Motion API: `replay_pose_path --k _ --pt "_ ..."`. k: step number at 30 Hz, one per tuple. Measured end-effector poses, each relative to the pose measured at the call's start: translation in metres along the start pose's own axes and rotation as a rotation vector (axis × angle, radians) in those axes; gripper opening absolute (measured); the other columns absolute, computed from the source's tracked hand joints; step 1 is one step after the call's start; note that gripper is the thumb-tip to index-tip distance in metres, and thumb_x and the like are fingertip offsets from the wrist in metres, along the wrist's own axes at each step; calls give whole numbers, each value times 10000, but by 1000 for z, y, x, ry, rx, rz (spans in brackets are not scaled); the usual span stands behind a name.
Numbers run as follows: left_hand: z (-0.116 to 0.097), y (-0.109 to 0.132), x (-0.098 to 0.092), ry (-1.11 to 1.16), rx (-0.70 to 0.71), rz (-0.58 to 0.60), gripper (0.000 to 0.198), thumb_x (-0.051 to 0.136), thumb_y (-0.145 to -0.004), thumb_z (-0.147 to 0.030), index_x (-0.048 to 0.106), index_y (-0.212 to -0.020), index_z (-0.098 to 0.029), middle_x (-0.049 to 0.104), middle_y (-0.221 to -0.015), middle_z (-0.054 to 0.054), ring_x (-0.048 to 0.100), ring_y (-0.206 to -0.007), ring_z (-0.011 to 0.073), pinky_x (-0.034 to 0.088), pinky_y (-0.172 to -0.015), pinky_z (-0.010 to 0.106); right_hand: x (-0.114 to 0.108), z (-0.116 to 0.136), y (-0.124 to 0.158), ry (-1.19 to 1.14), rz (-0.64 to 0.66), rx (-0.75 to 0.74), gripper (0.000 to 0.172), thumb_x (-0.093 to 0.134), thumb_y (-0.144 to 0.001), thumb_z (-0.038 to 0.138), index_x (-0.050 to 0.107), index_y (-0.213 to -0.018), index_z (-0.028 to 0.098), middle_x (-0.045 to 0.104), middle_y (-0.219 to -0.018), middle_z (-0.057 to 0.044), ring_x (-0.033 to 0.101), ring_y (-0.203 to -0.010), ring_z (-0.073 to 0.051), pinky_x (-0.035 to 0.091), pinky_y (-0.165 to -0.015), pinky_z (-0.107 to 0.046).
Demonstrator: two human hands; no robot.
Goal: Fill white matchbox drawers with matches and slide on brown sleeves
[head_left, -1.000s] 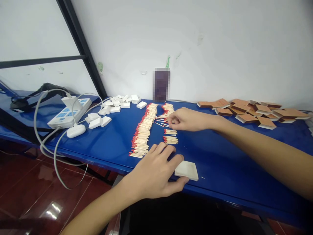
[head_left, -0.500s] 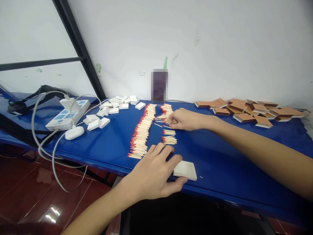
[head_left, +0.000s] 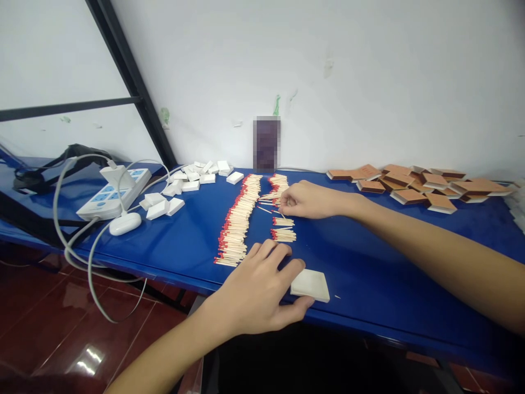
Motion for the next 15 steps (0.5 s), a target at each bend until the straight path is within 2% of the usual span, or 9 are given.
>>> replay_pose_path --k 3,8,15 --pt "0 0 0 0 0 0 374 508 -959 -462 603 -1173 -170 562 -1102 103 475 -1009 282 457 -885 442 5 -2 -2 -19 13 -1 167 536 -778 253 541 -624 189 521 -560 34 435 -542 -110 298 -559 -269" --pt "0 0 -1 2 -1 11 385 506 -960 -465 603 -1178 -163 558 -1109 104 473 -1006 279 453 -889 443 6 -4 -3 -62 10 8 177 521 -754 219 491 -582 188 456 -530 50 389 -536 -99 292 -559 -264" --pt "1 -1 0 2 0 3 382 517 -955 -460 600 -1182 -165 556 -1103 103 473 -1001 278 453 -885 441 7 -4 -4 -75 33 71 111 555 -741 254 571 -653 189 556 -588 31 470 -566 -117 318 -570 -263"
Point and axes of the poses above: each hand's wrist, its own y-axis away from the middle knuckle, its own x-axis out of the palm, z = x × y, the point moved 2 cm from there along -y, towards the middle knuckle
